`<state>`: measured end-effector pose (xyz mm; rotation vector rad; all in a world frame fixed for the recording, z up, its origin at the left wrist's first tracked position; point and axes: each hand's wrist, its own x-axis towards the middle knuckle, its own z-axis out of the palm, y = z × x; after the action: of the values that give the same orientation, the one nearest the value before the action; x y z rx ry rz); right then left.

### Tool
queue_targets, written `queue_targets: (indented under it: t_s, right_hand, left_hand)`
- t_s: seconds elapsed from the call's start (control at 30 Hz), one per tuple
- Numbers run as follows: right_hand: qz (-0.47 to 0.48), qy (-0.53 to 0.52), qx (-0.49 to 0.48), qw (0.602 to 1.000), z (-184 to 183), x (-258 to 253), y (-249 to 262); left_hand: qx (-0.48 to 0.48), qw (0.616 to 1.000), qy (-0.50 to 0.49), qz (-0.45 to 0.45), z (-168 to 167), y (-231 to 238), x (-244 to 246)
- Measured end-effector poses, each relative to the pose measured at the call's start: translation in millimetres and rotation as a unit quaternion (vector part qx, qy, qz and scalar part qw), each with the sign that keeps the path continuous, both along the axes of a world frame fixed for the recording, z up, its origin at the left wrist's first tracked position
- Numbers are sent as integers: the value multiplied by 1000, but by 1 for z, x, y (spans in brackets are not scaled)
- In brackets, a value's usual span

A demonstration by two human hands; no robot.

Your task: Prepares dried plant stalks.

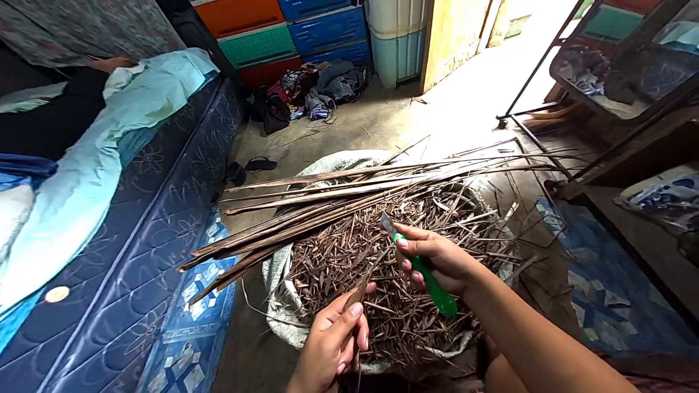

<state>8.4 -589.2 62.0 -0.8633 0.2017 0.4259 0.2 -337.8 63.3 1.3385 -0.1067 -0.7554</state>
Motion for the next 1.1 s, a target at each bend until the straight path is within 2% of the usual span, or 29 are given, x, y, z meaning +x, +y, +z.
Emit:
queue_targets:
  t_s: [0.43,0.83,1.0,1.03,1.1]
  right_hand:
    - [-46,-4,10,999,0,4,-22]
    - [-164,-37,38,985,-4,4,-54]
    - [-349,-45,-65,934,-2,8,-60]
    - [-345,-49,-94,933,1,7,-54]
    - [-261,-60,-157,951,8,-1,-29]
  left_hand:
    - [-2,1000,-12,-22,-2,2,0]
    - [15,999,-17,-35,0,7,-1]
    - [37,999,-30,-17,0,7,0]
    - [56,998,-38,-2,1,5,0]
    - [87,994,-61,23,2,3,-1]
